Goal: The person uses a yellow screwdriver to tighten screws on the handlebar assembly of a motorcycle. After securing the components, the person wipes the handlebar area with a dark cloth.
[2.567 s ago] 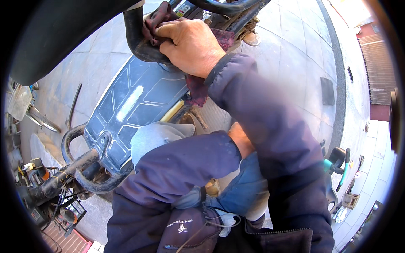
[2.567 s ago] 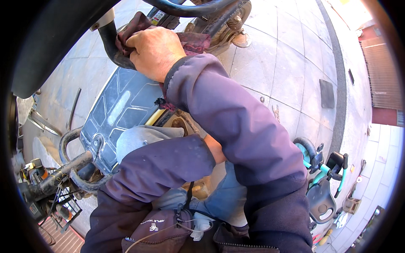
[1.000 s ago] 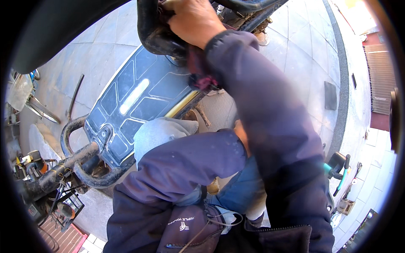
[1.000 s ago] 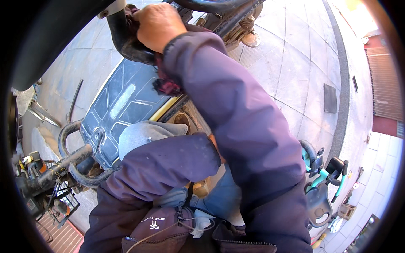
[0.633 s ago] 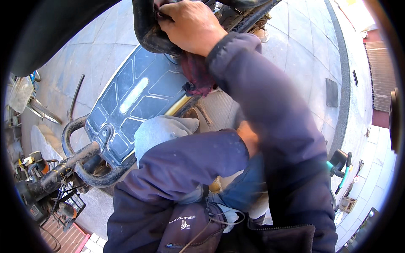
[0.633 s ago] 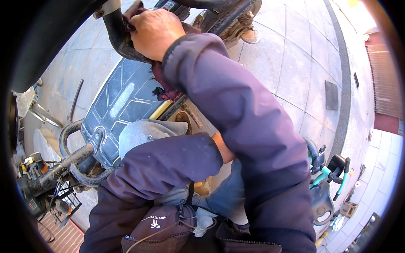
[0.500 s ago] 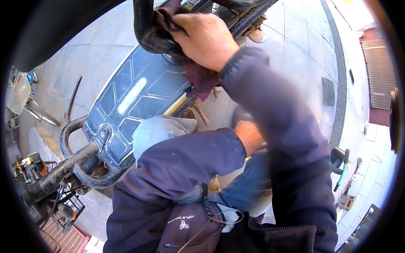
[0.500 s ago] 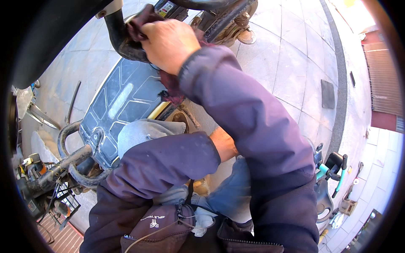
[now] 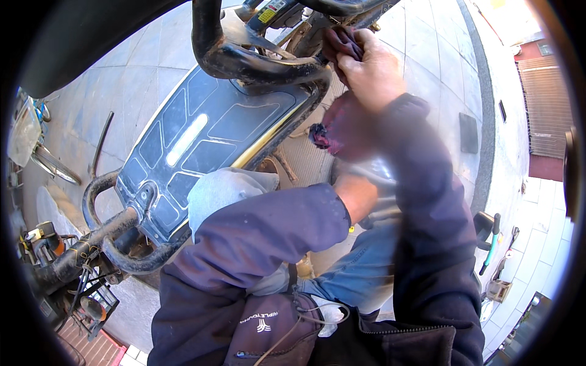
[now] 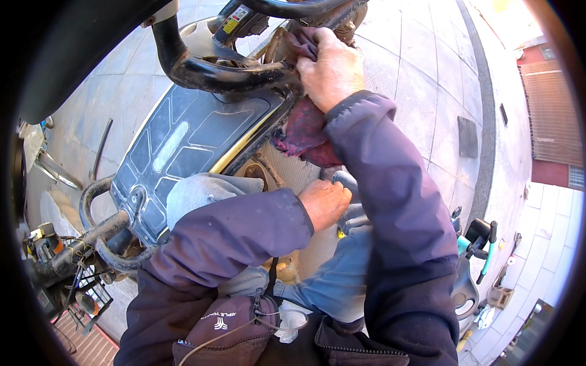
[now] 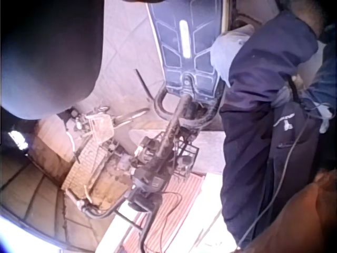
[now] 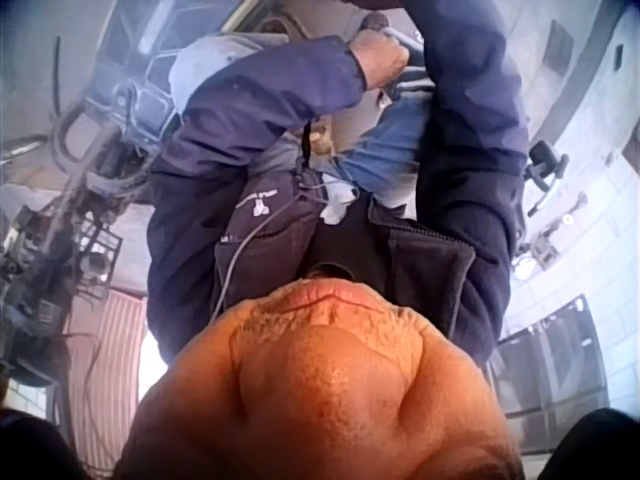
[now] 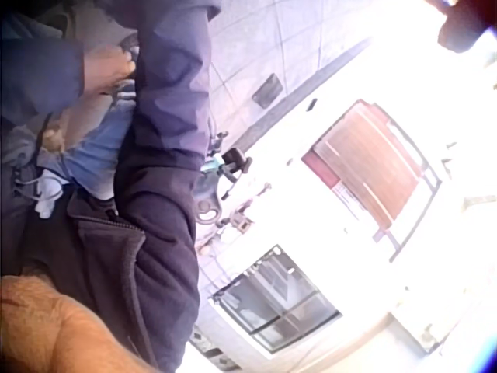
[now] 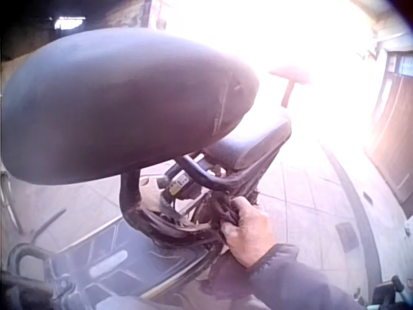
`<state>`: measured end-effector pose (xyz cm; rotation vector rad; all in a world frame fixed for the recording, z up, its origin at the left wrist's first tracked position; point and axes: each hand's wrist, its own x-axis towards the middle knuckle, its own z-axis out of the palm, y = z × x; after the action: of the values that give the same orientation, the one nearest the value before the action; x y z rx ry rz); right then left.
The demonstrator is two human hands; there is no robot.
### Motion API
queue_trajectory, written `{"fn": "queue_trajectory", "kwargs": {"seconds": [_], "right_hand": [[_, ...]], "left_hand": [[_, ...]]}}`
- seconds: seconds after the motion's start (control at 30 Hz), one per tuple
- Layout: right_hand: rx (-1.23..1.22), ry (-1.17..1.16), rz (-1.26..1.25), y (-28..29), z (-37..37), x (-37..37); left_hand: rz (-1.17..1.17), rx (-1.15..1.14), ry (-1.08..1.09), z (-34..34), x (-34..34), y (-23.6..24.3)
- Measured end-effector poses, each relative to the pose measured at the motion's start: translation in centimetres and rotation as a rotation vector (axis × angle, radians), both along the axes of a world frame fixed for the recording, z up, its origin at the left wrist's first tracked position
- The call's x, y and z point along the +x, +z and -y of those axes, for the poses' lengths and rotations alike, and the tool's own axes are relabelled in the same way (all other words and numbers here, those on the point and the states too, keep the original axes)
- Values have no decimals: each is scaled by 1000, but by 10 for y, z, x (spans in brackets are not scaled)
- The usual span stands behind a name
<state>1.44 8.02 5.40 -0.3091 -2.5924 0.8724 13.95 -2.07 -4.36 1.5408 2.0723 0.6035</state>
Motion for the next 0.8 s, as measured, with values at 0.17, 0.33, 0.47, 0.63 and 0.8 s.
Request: {"fn": "queue_trajectory", "kwargs": {"seconds": [0.17,0.33,0.47,0.63,0.8], "right_hand": [[0,110,-147,0,19,-16],[76,176,-119,-10,49,-44],[-251,344,3,-22,49,-71],[-386,309,305,-7,38,-69],[-298,383,263,-30,30,-88]], "left_hand": [[12,-26,39,-2,2,8],[52,179,121,0,5,-7],[-99,69,146,0,8,-14],[-42,-209,29,6,-15,35],[36,-169,167,6,-11,20]]}}
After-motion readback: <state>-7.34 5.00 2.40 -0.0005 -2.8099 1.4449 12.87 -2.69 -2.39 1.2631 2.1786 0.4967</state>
